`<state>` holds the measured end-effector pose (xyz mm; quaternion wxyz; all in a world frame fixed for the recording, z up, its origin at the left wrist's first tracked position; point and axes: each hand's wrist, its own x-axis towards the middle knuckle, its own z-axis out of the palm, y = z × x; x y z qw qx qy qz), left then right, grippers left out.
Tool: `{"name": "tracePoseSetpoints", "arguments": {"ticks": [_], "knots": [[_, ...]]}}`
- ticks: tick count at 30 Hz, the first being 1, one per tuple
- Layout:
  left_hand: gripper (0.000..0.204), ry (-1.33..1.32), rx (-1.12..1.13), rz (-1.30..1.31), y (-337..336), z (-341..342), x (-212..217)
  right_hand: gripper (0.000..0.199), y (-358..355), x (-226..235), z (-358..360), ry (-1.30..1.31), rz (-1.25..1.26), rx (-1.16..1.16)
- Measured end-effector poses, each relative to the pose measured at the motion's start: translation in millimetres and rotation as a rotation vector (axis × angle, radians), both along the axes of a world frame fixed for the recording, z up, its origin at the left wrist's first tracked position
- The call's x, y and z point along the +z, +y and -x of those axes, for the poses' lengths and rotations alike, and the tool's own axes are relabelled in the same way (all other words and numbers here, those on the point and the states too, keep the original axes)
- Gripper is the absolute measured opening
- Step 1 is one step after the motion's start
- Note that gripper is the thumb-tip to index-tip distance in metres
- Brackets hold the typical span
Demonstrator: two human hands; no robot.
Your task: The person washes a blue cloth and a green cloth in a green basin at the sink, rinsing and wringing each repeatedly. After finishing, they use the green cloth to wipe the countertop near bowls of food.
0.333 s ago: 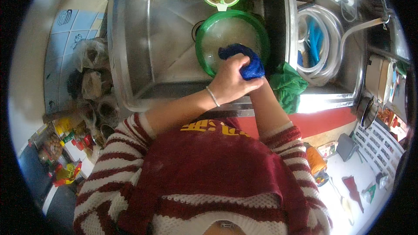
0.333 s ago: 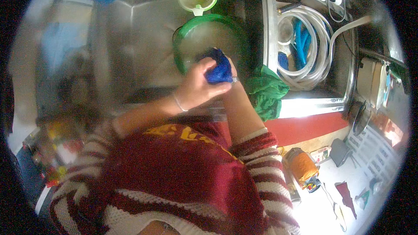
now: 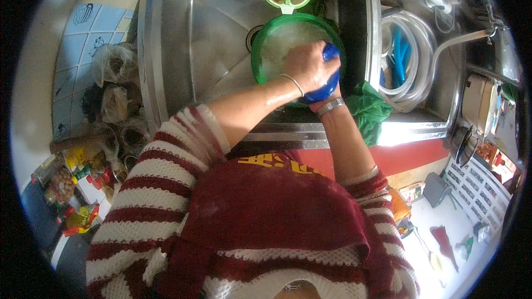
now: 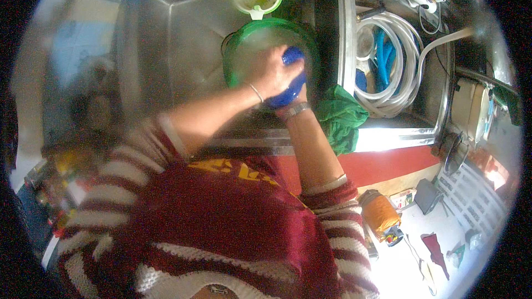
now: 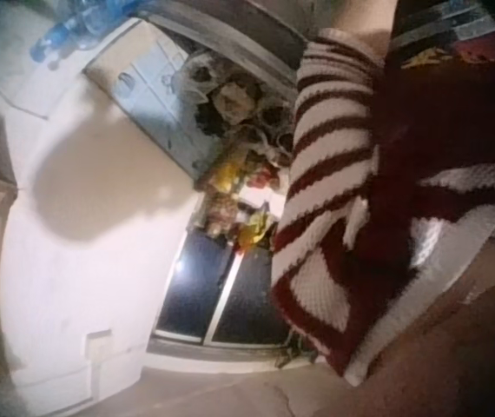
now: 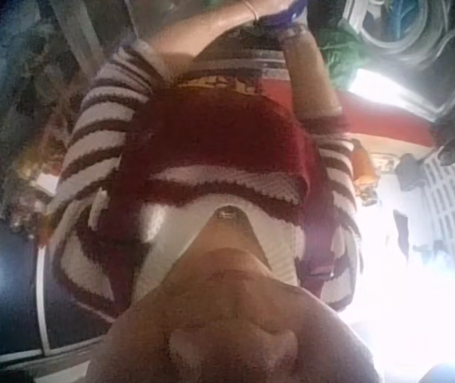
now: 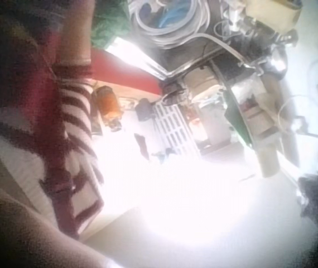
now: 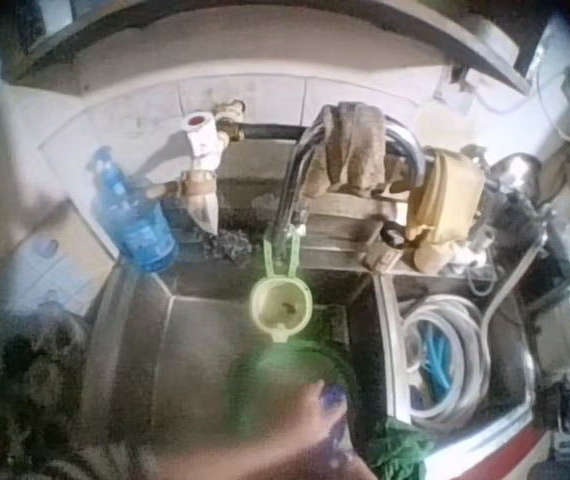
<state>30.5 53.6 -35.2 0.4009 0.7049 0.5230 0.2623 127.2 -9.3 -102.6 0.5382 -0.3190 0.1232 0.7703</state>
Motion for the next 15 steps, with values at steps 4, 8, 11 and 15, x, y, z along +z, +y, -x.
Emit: {"name": "tracePoseSetpoints", "arguments": {"ticks": [4,8,11,15], "knots": [[0.038,0.003,0.051,-0.005,20.2,8.2,-27.1,0.031,3.0,26.0,13.9,-0.485,0.287,-0.028],[0.036,0.178,0.133,0.000,28.4,32.1,-66.6,0.039,8.8,37.5,7.0,-0.434,0.254,-0.091],[0.032,0.264,0.126,0.074,27.2,54.1,-89.8,0.035,4.4,34.6,-5.0,-0.381,0.277,-0.219],[0.027,0.196,0.145,0.080,21.2,83.5,-97.8,0.035,-4.2,20.3,-14.3,-0.526,0.239,-0.356]]}}
